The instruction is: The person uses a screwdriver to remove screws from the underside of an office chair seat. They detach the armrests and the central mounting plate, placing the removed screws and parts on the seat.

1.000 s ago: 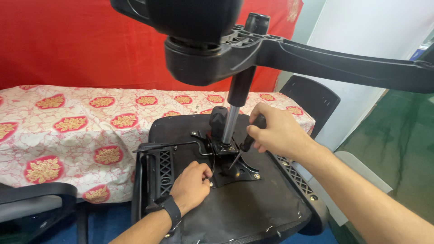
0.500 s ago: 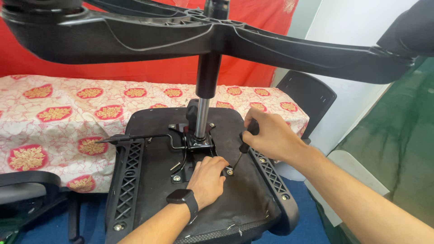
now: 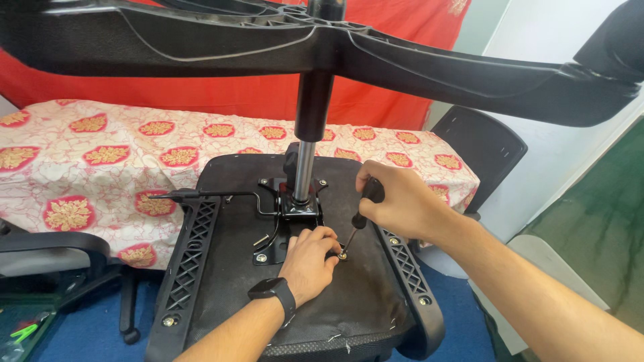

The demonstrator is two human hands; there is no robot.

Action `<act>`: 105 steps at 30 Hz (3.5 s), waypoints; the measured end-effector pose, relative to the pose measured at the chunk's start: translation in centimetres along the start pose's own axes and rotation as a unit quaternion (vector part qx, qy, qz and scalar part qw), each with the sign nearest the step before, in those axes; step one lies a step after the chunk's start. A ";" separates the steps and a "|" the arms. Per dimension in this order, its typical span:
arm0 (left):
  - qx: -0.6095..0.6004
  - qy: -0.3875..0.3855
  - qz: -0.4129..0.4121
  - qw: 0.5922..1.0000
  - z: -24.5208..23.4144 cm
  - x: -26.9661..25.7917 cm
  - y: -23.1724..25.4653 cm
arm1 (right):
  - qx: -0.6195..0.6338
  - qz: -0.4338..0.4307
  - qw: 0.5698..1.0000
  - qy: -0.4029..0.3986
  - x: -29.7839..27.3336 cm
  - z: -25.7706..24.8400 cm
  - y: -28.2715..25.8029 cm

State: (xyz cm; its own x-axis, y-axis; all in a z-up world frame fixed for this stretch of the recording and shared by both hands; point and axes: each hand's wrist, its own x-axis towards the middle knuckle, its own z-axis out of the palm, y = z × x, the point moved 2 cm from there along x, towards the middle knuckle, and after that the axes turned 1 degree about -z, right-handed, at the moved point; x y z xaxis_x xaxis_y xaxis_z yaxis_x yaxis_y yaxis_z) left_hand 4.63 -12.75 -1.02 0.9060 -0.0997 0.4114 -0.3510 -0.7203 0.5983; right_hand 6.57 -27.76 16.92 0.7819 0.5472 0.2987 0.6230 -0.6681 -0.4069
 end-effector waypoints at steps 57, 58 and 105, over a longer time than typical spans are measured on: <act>0.043 -0.029 0.025 0.998 -0.2 -0.1 0.5 | -0.127 0.092 0.983 -0.096 3.6 0.3 -1.1; 0.044 -0.026 0.027 0.998 -0.2 -0.1 0.5 | -0.134 0.104 0.981 -0.095 3.5 0.3 -0.8; 0.305 0.024 -0.260 0.916 -10.0 -6.3 -6.8 | 0.640 0.329 0.692 -0.059 -9.9 9.5 1.1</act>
State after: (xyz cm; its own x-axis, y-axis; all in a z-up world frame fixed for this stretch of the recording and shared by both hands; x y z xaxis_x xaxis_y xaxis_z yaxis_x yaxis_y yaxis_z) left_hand -1.04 -0.41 -0.80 0.8961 0.3861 0.2188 0.3362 -0.9125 0.2332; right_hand -0.67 -29.12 5.33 0.8326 0.4237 -0.3567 -0.4564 0.1599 -0.8753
